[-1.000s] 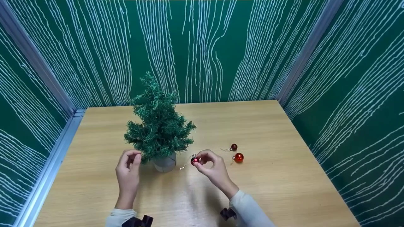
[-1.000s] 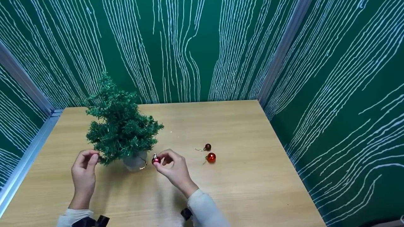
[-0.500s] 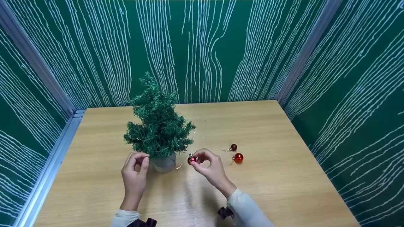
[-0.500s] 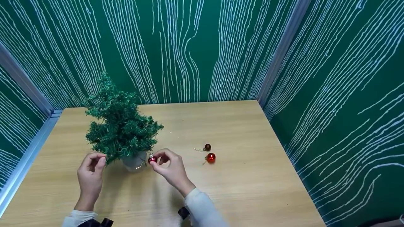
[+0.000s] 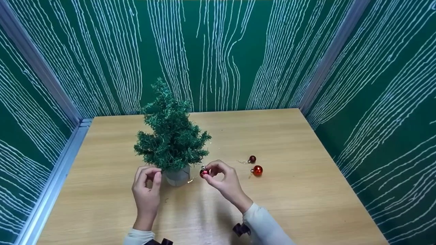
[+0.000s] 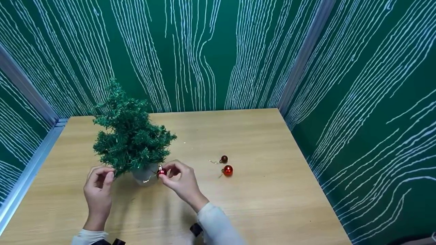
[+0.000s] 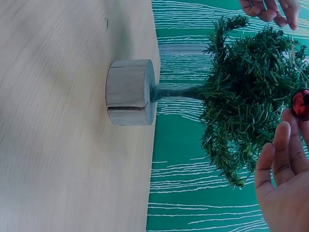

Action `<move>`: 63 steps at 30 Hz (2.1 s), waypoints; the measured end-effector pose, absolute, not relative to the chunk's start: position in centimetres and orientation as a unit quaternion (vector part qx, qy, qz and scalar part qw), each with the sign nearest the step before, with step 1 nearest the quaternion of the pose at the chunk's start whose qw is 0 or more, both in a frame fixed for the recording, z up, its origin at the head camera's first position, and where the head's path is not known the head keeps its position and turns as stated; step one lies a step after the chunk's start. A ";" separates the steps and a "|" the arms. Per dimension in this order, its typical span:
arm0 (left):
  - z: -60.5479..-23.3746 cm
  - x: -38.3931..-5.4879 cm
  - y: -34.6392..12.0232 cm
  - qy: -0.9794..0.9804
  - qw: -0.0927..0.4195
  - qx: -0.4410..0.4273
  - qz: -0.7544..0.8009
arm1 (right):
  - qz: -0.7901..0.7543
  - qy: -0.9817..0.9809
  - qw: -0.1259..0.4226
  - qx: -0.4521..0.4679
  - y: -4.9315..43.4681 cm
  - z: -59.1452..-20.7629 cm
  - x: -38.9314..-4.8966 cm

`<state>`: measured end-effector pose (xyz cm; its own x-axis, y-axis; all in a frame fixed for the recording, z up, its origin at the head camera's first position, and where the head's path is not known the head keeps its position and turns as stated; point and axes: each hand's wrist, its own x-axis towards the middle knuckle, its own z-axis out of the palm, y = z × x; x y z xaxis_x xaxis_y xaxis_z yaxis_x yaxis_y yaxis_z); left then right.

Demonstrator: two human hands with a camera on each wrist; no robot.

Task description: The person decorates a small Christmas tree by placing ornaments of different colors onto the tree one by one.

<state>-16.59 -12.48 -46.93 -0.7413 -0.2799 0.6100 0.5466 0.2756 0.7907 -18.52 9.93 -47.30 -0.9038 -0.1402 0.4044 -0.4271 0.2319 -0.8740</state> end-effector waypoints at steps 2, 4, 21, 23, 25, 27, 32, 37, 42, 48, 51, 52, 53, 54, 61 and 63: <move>-47.0 -16.4 -12.2 -0.716 0.352 -0.093 -0.595 | 0.592 -0.774 0.121 0.187 9.8 -47.2 -18.6; -47.1 -16.3 -11.9 -0.717 0.355 -0.098 -0.591 | 0.592 -0.773 0.123 0.190 9.7 -47.1 -18.7; -48.2 -16.5 -9.8 -0.758 0.267 -0.114 -0.584 | 0.588 -0.774 0.126 0.198 9.2 -46.6 -18.5; -48.2 -16.6 -9.7 -0.765 0.252 -0.112 -0.582 | 0.587 -0.774 0.127 0.200 9.2 -46.5 -18.5; -48.1 -16.7 -9.7 -0.771 0.243 -0.111 -0.578 | 0.586 -0.775 0.126 0.201 9.1 -46.5 -18.5; -49.2 -17.2 -9.8 -0.776 0.228 -0.108 -0.579 | 0.586 -0.774 0.126 0.205 9.1 -46.5 -18.4; -51.7 -18.5 -10.0 -0.779 0.198 -0.104 -0.586 | 0.587 -0.769 0.131 0.220 8.8 -46.6 -18.4; -51.2 -18.5 -9.6 -0.777 0.201 -0.111 -0.587 | 0.586 -0.767 0.133 0.227 8.7 -46.9 -18.5; -49.3 -17.8 -9.2 -0.774 0.202 -0.118 -0.588 | 0.585 -0.769 0.130 0.224 8.5 -46.9 -18.6; -47.9 -17.1 -8.9 -0.769 0.202 -0.126 -0.594 | 0.580 -0.771 0.132 0.230 8.3 -46.8 -18.5; -47.9 -17.2 -8.9 -0.766 0.209 -0.133 -0.593 | 0.576 -0.772 0.134 0.235 8.3 -46.9 -18.5; -47.9 -17.2 -8.9 -0.766 0.210 -0.134 -0.592 | 0.576 -0.771 0.133 0.237 8.2 -46.9 -18.5; -47.9 -17.3 -8.8 -0.766 0.211 -0.135 -0.593 | 0.577 -0.770 0.132 0.238 8.2 -46.9 -18.5; -47.9 -17.3 -8.8 -0.765 0.211 -0.135 -0.593 | 0.578 -0.769 0.130 0.239 8.2 -46.9 -18.5; -47.9 -17.2 -8.7 -0.768 0.186 -0.117 -0.601 | 0.583 -0.765 0.121 0.246 8.0 -47.2 -18.5; -47.9 -17.2 -8.7 -0.768 0.178 -0.110 -0.605 | 0.583 -0.765 0.120 0.245 8.0 -47.2 -18.4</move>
